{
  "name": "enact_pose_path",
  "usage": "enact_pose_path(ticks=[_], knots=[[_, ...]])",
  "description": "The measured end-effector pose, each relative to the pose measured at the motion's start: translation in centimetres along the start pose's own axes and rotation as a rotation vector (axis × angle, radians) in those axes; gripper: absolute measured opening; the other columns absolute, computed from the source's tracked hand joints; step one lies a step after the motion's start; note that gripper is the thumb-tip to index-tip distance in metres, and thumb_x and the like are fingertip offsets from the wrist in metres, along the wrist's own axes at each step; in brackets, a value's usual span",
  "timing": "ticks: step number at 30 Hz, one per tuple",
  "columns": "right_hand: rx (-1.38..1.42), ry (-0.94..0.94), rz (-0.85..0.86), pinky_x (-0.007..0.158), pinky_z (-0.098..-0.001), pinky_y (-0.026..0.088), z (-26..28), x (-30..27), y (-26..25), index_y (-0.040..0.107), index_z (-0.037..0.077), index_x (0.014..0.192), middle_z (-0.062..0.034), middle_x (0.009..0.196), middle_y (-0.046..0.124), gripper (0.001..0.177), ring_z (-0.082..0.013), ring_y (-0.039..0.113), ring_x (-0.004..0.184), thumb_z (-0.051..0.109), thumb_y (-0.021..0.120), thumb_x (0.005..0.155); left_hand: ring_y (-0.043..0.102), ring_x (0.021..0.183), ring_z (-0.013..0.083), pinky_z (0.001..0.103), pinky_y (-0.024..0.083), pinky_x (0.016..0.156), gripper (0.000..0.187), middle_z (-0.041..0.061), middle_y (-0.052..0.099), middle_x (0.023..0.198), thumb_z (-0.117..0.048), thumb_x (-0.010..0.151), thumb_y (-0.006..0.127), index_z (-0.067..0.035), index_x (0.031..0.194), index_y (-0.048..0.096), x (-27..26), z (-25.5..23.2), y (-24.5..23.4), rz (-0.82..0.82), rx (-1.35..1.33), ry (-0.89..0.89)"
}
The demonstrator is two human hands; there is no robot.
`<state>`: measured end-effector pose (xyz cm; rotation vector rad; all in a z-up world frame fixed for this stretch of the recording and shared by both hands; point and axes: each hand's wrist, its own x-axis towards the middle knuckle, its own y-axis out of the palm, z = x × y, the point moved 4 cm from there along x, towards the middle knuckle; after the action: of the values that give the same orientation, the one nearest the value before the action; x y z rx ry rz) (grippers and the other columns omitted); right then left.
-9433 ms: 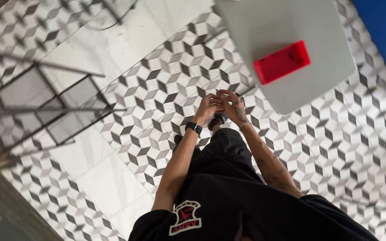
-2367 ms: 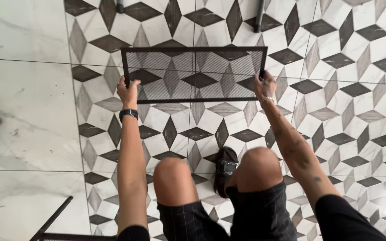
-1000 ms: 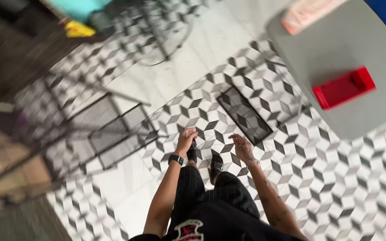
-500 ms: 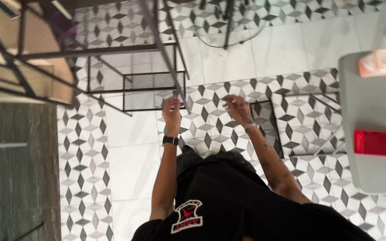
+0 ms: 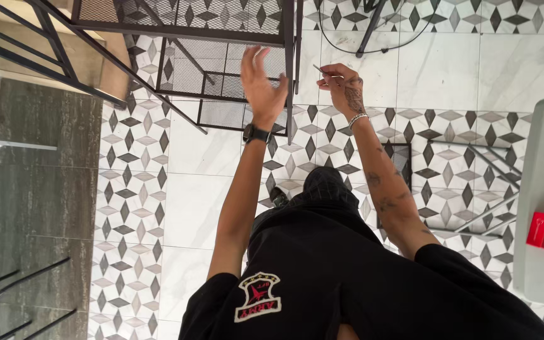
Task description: The person assembles a black metal mesh shelving unit. They attach a mesh shelf to the frame and secure it by tightening multiple screws with an Allen key. The person moves around the unit to access different fastening points.
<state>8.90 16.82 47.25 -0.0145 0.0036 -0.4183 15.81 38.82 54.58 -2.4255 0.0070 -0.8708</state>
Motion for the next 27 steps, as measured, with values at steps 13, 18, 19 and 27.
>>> enact_pose_path(ticks=[13,18,19,27], knots=[[-0.204,0.067,0.112,0.058,-0.0209,0.056,2.9,4.4,1.5,0.077,0.005,0.104,-0.0038,0.089,0.078,0.015,-0.0092,0.075,0.076,0.014,0.078,0.092,0.018,0.159,0.0224,0.054,0.005,0.132,0.090,-0.001,0.030,0.167,-0.026,0.086,0.087,-0.013,0.159,0.036,2.5,2.9,7.1,0.136,0.169,0.121],[-0.180,-0.011,0.206,0.057,-0.0206,0.056,1.6,6.0,1.8,0.074,0.004,0.102,-0.0043,0.090,0.077,0.015,-0.0087,0.075,0.076,0.015,0.078,0.093,0.022,0.157,0.0203,0.051,0.008,0.133,0.085,-0.003,0.033,0.166,-0.029,0.088,0.086,-0.015,0.158,0.040,2.2,3.3,6.8,0.124,0.153,0.133],[-0.173,-0.024,0.217,0.058,-0.0203,0.057,1.1,6.5,1.8,0.073,0.004,0.102,-0.0042,0.090,0.077,0.015,-0.0084,0.075,0.076,0.015,0.078,0.094,0.022,0.157,0.0206,0.051,0.009,0.133,0.084,-0.003,0.033,0.166,-0.029,0.089,0.086,-0.016,0.158,0.040,2.1,3.3,6.9,0.127,0.169,0.125],[-0.184,-0.111,0.275,0.058,-0.0204,0.057,-0.9,8.6,2.0,0.076,0.004,0.103,-0.0057,0.090,0.078,0.011,-0.0090,0.074,0.074,0.013,0.079,0.097,0.023,0.156,0.0213,0.052,0.009,0.132,0.084,-0.002,0.033,0.165,-0.025,0.087,0.086,-0.014,0.157,0.040,2.1,2.9,7.4,0.113,0.197,0.100]])
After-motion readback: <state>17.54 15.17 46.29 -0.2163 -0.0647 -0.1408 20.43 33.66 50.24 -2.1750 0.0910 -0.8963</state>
